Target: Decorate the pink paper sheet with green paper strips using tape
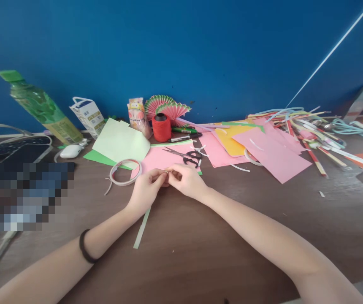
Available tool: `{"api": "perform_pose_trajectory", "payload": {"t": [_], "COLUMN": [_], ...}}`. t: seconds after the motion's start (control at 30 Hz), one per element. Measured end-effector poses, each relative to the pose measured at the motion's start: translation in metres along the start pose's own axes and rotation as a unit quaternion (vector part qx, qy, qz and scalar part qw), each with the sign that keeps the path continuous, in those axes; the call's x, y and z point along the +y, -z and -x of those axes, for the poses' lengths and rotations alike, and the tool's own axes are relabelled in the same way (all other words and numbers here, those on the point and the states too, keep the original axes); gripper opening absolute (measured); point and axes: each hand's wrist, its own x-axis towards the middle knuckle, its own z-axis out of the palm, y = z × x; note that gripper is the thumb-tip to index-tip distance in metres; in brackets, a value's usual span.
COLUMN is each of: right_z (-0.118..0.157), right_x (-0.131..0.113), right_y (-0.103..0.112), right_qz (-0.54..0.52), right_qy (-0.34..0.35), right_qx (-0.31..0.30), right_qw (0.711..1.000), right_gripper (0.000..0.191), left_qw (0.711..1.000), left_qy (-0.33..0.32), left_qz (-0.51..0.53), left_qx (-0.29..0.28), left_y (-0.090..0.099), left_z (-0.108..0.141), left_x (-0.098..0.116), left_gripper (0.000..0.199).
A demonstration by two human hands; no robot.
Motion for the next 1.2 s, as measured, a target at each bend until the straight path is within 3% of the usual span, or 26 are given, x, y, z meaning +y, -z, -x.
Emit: {"api": "perform_pose_trajectory", "payload": {"t": [0.73,0.87,1.0,1.2], "right_z": [-0.001,0.000,0.001,0.004], "right_x": [-0.002,0.000,0.003,0.008], "right_y": [0.002,0.001,-0.001,-0.004], "right_qz": [-0.054,-0.067,-0.020,0.050], "right_qy": [-0.051,-0.055,-0.031,0.043], "right_qx": [-0.022,0.010,0.060,0.056], "right_qw": [0.997,0.996,0.997,0.996], "right_gripper": [0.018,0.015,0.010,0.009], "left_qw": [0.999,0.998,0.995,0.996], "left_qy": [0.014,0.030,0.042,0.030], "left_qz": [0.029,0.063,0.091,0.080], "left_qx": [-0.004,-0.001,0.007,0.011], "left_y": [-0.001,-0.002,-0.002,-0.002], "left_z": [-0.001,-0.002,-0.004,-0.004], "left_x": [0.001,0.001,0.000,-0.001], "left_gripper": [0.016,0.017,0.016,0.015]}}
